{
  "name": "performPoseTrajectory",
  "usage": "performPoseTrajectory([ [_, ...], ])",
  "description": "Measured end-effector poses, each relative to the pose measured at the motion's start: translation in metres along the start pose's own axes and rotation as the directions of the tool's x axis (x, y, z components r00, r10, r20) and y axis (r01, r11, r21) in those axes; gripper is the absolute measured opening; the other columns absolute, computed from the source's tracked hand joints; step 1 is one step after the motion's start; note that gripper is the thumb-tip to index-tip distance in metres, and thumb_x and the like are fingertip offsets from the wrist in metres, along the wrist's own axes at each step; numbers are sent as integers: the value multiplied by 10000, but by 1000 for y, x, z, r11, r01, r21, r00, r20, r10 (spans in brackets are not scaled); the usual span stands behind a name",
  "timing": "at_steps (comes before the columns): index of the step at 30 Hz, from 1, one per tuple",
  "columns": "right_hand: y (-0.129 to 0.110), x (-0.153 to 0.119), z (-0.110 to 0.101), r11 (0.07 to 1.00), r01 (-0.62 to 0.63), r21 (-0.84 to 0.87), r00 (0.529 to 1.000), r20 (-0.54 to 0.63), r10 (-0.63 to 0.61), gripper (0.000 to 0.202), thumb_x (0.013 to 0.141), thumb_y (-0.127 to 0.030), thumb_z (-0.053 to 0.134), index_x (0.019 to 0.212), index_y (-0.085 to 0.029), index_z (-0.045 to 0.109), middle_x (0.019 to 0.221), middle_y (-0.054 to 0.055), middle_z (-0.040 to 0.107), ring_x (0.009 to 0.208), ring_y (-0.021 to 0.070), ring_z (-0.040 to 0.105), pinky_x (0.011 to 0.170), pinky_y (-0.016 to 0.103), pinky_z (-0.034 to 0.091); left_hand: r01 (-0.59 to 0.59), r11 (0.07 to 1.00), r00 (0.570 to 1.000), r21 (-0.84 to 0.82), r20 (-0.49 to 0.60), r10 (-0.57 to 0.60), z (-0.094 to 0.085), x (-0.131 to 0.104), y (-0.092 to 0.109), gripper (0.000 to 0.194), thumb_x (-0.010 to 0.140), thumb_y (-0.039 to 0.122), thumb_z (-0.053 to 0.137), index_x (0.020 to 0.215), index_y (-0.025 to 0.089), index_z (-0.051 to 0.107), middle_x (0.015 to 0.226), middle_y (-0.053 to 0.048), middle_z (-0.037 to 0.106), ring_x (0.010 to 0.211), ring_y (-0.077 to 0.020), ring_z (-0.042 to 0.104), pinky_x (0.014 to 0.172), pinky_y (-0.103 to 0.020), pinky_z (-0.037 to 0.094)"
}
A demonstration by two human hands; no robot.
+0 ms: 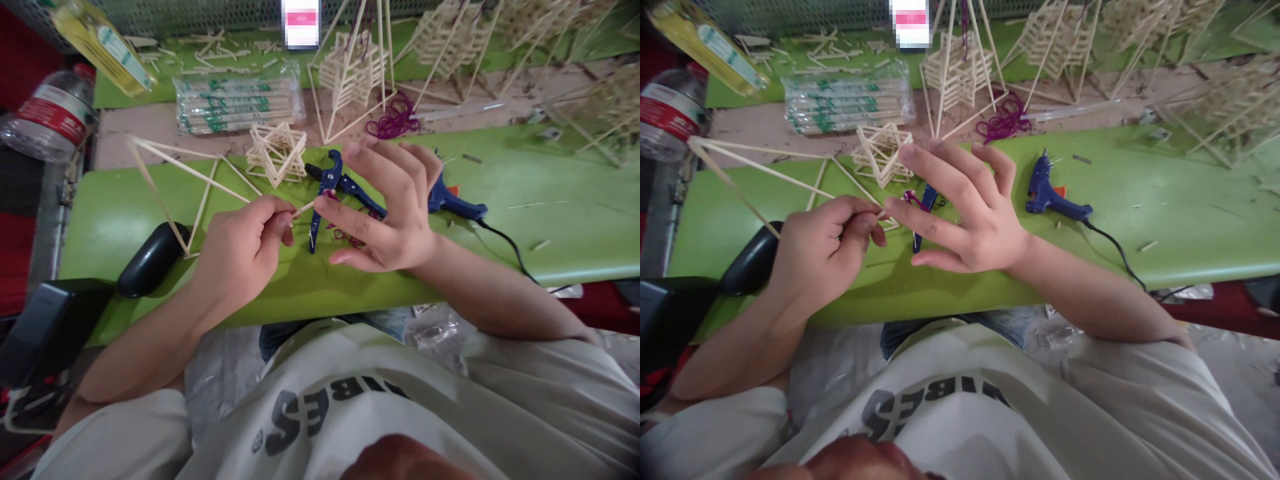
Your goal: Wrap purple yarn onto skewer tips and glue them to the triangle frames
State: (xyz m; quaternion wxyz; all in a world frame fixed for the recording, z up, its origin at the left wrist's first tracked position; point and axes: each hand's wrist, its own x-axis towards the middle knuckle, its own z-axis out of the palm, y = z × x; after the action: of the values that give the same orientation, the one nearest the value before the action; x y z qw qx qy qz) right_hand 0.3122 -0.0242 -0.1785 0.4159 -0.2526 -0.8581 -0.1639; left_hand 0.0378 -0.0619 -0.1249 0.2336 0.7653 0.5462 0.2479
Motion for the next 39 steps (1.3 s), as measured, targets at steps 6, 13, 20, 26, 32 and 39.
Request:
performPoseTrajectory([
  [6, 4, -3, -2, 997, 15, -70, 1000, 24, -14, 1018, 729, -1066, 695, 1543, -455, 684, 1828, 41, 452, 1486, 459, 629, 1144, 703, 488, -5, 1000, 1000, -22, -2, 4, 0, 0, -2, 204, 1120, 259, 573, 1110, 218, 773, 858, 4, 822, 682, -130, 713, 679, -261, 533],
  [13, 8, 2, -6, 975, -197, 98, 979, 64, 191, 1011, 739, -1049, 715, 1541, -434, 696, 1706, 88, 596, 1493, 511, 626, 1249, 791, 404, -8, 999, 1000, -33, -8, 8, -2, -1, -1, 197, 1115, 241, 586, 1122, 226, 782, 844, 4, 823, 697, -139, 732, 677, -261, 542],
  [20, 9, -2, -2, 946, -228, 232, 974, 47, 224, 990, 800, -1003, 713, 1589, -410, 635, 1654, 109, 606, 1505, 479, 610, 1287, 767, 380, -38, 998, 999, -41, -21, 37, -1, 0, -4, 190, 1103, 212, 592, 1112, 214, 782, 838, 10, 824, 682, -127, 728, 642, -245, 526],
  [26, 14, -11, 10, 876, -314, 366, 922, -104, 374, 491, 977, -749, 720, 1227, -327, 728, 1155, 103, 735, 1112, 340, 740, 1016, 591, 610, -46, 999, 999, -25, -17, 45, -1, 1, -3, 191, 1102, 207, 593, 1080, 216, 783, 813, 27, 810, 559, -92, 635, 562, -237, 477],
  [32, 6, -1, 12, 897, -211, 388, 925, -216, 311, 247, 1115, -411, 615, 917, -266, 644, 714, -4, 575, 591, 153, 519, 559, 346, 417, -66, 997, 998, -40, -18, 65, -2, -1, -3, 181, 1115, 234, 594, 1090, 226, 773, 818, 19, 807, 518, -85, 576, 536, -253, 448],
  [39, 0, 6, 6, 865, -238, 441, 947, -93, 308, 463, 1051, -526, 772, 760, -236, 559, 657, -18, 549, 567, 128, 497, 536, 330, 365, -70, 996, 997, 47, -28, 72, 0, -1, -3, 212, 1123, 260, 577, 1092, 230, 785, 842, 11, 820, 603, -112, 657, 633, -252, 510],
])
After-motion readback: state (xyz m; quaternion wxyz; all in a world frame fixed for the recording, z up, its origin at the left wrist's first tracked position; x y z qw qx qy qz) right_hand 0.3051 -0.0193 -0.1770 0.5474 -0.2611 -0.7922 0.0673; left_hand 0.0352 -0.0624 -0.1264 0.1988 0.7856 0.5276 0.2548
